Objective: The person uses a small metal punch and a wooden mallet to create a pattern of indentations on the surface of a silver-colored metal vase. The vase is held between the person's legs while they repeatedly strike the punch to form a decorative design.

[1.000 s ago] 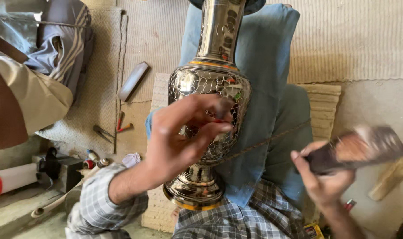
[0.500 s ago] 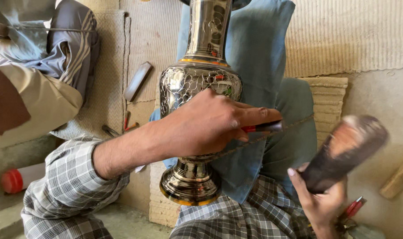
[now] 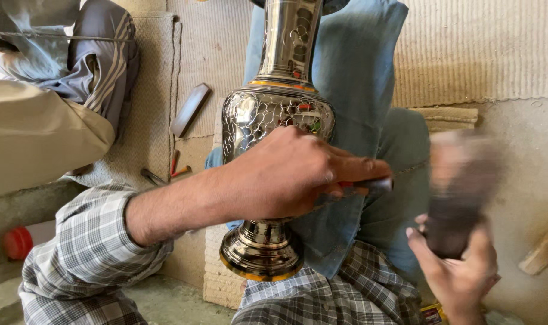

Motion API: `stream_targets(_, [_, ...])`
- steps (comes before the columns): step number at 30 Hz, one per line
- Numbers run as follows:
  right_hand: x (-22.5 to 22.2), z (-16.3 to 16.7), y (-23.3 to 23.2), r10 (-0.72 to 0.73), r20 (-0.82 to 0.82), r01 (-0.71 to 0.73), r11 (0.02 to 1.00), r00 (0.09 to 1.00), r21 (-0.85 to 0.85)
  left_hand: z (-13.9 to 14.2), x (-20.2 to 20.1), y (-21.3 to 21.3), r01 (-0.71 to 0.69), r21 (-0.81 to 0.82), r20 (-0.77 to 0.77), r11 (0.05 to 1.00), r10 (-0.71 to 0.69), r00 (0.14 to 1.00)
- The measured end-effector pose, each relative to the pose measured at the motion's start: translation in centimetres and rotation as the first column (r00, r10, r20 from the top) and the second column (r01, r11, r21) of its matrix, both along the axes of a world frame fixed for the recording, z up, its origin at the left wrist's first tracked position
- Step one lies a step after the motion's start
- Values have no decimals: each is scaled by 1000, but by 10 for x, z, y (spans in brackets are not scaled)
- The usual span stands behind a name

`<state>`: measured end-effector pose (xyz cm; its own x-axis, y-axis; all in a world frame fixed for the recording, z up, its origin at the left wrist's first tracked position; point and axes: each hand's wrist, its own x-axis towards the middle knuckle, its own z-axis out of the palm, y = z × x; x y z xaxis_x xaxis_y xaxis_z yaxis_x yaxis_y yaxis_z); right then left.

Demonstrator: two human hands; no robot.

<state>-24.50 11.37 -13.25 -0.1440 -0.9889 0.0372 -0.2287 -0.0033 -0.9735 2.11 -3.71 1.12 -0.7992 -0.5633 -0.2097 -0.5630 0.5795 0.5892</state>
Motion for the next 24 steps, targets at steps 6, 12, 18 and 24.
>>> stream_targets(6, [-9,16,-22,82,13,-83,995,997,52,-2,3,13,-195,-59,-116,979,187,975])
stream_targets(12, [-16,22,-27,157,-143,-139,982,977,132,-5,7,19,-312,-42,-132,949,305,943])
stream_targets(18, [-22,10,-16,134,-71,-124,984,988,131,-7,1,15,-226,-60,-104,972,219,970])
stream_targets(24, [-15,4,-7,123,-220,-91,985,968,149,-11,4,4,-84,-79,-98,993,76,992])
